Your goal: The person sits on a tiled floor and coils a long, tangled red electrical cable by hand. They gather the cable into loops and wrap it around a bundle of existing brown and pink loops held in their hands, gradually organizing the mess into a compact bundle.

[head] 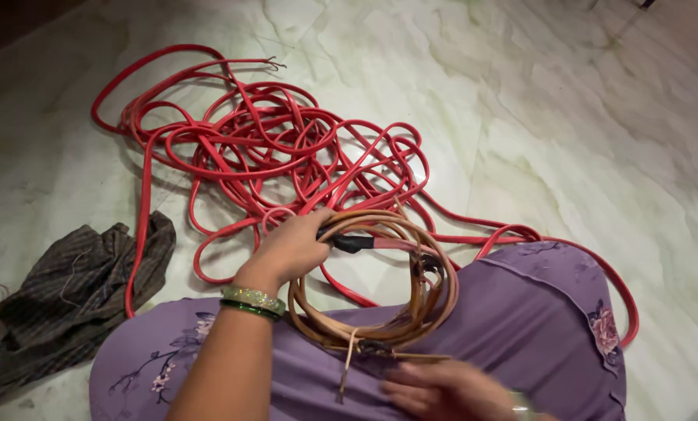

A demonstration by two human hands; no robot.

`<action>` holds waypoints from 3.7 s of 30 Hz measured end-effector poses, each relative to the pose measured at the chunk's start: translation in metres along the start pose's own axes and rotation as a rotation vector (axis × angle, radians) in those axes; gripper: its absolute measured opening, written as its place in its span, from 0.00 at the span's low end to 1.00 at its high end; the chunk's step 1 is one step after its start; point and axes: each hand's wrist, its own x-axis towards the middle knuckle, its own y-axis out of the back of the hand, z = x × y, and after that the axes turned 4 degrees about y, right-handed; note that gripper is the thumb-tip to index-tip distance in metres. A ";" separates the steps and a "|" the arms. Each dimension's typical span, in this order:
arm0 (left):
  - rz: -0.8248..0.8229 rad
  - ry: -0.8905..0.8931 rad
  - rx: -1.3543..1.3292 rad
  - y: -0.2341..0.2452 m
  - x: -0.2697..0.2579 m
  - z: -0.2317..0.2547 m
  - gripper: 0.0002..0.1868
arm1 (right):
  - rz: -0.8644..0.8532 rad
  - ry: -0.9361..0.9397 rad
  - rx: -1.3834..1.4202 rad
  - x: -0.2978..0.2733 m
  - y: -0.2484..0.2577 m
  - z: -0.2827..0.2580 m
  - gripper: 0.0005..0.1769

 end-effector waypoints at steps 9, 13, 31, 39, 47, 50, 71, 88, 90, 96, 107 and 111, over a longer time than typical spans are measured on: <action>0.011 -0.008 0.018 -0.008 0.004 0.005 0.27 | 0.261 1.058 -1.019 -0.103 -0.041 -0.127 0.59; 0.035 -0.014 0.045 -0.013 0.003 -0.001 0.26 | 0.278 0.820 -1.491 -0.041 -0.095 -0.162 0.67; -0.136 0.037 -0.185 0.011 -0.006 -0.029 0.30 | 0.016 0.596 -1.456 0.045 -0.092 -0.171 0.41; 0.159 0.133 -0.129 0.013 -0.008 -0.012 0.23 | -0.163 0.576 -1.384 0.044 -0.090 -0.177 0.38; 0.583 -0.185 0.286 0.030 0.016 0.038 0.28 | -0.163 0.557 -1.446 0.033 -0.094 -0.172 0.17; 0.681 -0.266 0.335 0.026 0.020 0.044 0.29 | -0.101 0.487 -1.341 0.032 -0.097 -0.171 0.14; 0.205 -0.203 -0.692 -0.026 -0.007 -0.074 0.25 | 0.244 0.668 -1.341 0.012 -0.094 -0.135 0.17; 0.498 0.201 0.038 -0.021 0.014 -0.091 0.23 | 0.325 0.768 -1.251 0.009 -0.072 -0.129 0.16; 0.701 0.194 0.075 0.010 0.013 -0.072 0.23 | 0.327 0.753 -1.287 0.008 -0.073 -0.130 0.16; 1.259 0.128 0.579 0.119 0.039 -0.062 0.12 | 0.235 0.734 -1.252 0.006 -0.071 -0.130 0.15; 0.538 -0.172 -0.108 -0.023 0.028 -0.081 0.37 | 0.154 0.722 -1.256 -0.001 -0.074 -0.136 0.14; 0.657 -0.316 0.380 -0.024 0.017 -0.075 0.30 | 0.135 0.775 -1.300 -0.004 -0.076 -0.132 0.15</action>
